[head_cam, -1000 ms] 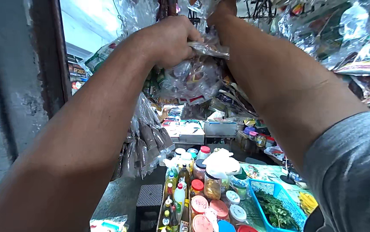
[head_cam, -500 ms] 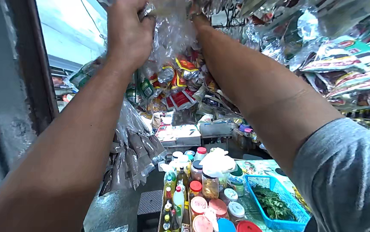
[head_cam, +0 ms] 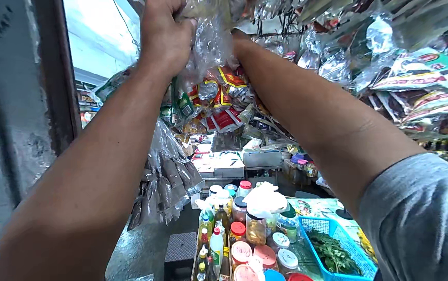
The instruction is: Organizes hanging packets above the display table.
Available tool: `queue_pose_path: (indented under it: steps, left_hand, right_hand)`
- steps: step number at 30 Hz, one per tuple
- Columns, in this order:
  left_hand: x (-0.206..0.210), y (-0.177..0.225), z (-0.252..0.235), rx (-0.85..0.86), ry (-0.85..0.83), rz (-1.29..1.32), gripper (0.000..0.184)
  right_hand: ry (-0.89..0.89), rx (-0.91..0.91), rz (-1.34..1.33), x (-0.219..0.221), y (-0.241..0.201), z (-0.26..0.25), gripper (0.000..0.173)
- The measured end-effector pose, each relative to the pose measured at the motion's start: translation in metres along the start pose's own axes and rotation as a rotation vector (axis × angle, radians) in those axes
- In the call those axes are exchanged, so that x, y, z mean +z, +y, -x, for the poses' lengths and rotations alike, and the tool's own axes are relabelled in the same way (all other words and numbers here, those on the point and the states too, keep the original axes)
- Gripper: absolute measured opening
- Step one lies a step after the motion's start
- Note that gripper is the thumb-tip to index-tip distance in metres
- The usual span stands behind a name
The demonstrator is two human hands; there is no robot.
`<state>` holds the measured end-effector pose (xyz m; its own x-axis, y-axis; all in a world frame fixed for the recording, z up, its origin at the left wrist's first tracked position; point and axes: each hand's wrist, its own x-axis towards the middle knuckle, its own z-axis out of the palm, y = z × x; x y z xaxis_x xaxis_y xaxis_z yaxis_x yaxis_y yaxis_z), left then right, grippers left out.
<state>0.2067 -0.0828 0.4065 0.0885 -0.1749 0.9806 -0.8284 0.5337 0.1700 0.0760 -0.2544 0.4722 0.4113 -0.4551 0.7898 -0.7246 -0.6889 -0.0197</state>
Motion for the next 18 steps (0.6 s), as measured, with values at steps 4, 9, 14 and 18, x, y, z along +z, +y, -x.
queue_pose_path:
  steps: [4,9,14,18]
  left_hand:
    - [-0.001,-0.004,0.002,-0.005,-0.062,-0.082,0.018]
    - [-0.003,-0.004,0.001,-0.022,-0.089,-0.159,0.018]
    - [-0.001,-0.006,0.0,-0.018,-0.102,-0.146,0.018]
    - [0.005,-0.008,0.007,-0.037,-0.113,-0.201,0.02]
  right_hand:
    - [0.149,0.144,-0.116,0.006,-0.007,0.009,0.051]
    - [0.162,-0.024,0.323,0.011,-0.012,0.014,0.061]
    - [0.078,-0.02,0.284,0.003,-0.01,0.01,0.052]
    - [0.115,0.009,-0.044,0.006,-0.004,-0.002,0.046]
